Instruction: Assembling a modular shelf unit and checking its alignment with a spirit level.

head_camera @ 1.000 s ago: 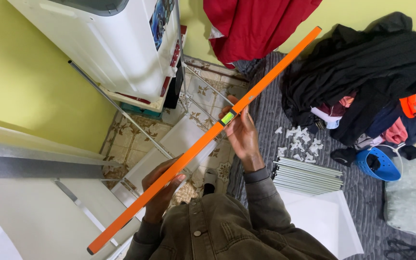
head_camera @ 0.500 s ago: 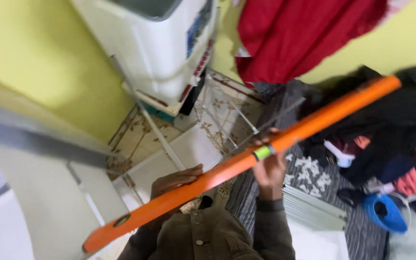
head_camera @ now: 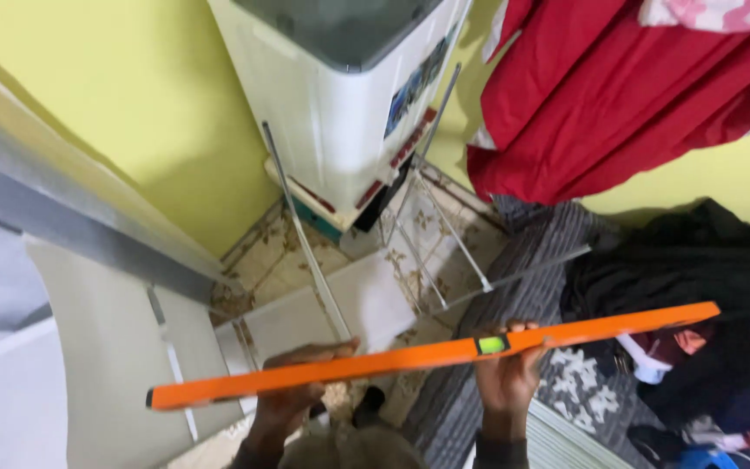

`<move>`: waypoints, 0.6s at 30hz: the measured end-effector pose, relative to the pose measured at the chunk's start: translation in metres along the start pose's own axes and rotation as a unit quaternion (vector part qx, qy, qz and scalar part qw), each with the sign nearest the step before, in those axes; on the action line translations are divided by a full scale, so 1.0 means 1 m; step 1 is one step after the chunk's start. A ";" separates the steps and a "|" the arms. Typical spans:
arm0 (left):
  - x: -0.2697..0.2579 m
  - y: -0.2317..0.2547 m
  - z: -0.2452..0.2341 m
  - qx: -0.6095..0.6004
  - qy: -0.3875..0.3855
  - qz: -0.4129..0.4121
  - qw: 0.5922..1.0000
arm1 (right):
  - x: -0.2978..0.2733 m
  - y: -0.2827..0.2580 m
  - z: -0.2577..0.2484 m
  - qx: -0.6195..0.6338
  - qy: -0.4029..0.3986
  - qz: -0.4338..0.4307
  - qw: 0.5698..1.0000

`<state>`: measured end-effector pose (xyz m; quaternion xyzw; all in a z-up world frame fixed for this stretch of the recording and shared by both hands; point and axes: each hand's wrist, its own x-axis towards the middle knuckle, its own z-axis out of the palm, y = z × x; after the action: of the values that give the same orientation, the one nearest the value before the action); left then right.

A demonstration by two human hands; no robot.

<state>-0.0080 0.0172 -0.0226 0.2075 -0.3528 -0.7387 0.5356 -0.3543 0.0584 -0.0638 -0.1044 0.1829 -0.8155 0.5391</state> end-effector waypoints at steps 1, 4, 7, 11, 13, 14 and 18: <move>-0.006 -0.004 -0.004 -0.014 0.014 -0.010 1.000 | -0.005 0.003 0.004 0.009 0.003 0.016 1.000; -0.019 -0.020 -0.011 -0.035 0.038 -0.008 0.999 | -0.007 0.008 -0.025 0.015 0.033 0.011 0.999; -0.023 -0.026 -0.030 -0.040 -0.004 0.030 0.999 | -0.007 0.017 -0.019 0.021 0.039 0.009 0.999; -0.036 -0.008 -0.049 0.010 -0.036 0.054 0.998 | -0.025 0.016 -0.020 0.070 0.024 -0.021 0.997; -0.037 -0.008 -0.057 0.045 -0.063 0.078 0.994 | -0.041 0.010 -0.009 -0.005 0.126 -0.033 0.991; -0.035 -0.010 -0.060 0.031 -0.083 0.077 0.993 | -0.043 0.010 0.008 -0.012 0.122 -0.057 0.991; -0.047 0.003 -0.080 0.046 -0.188 0.053 0.980 | -0.107 0.027 0.050 -0.021 0.167 -0.084 0.982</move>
<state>0.0645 0.0373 -0.0769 0.0698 -0.4910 -0.7181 0.4882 -0.2705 0.1375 -0.0267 0.0072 0.2780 -0.8597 0.4284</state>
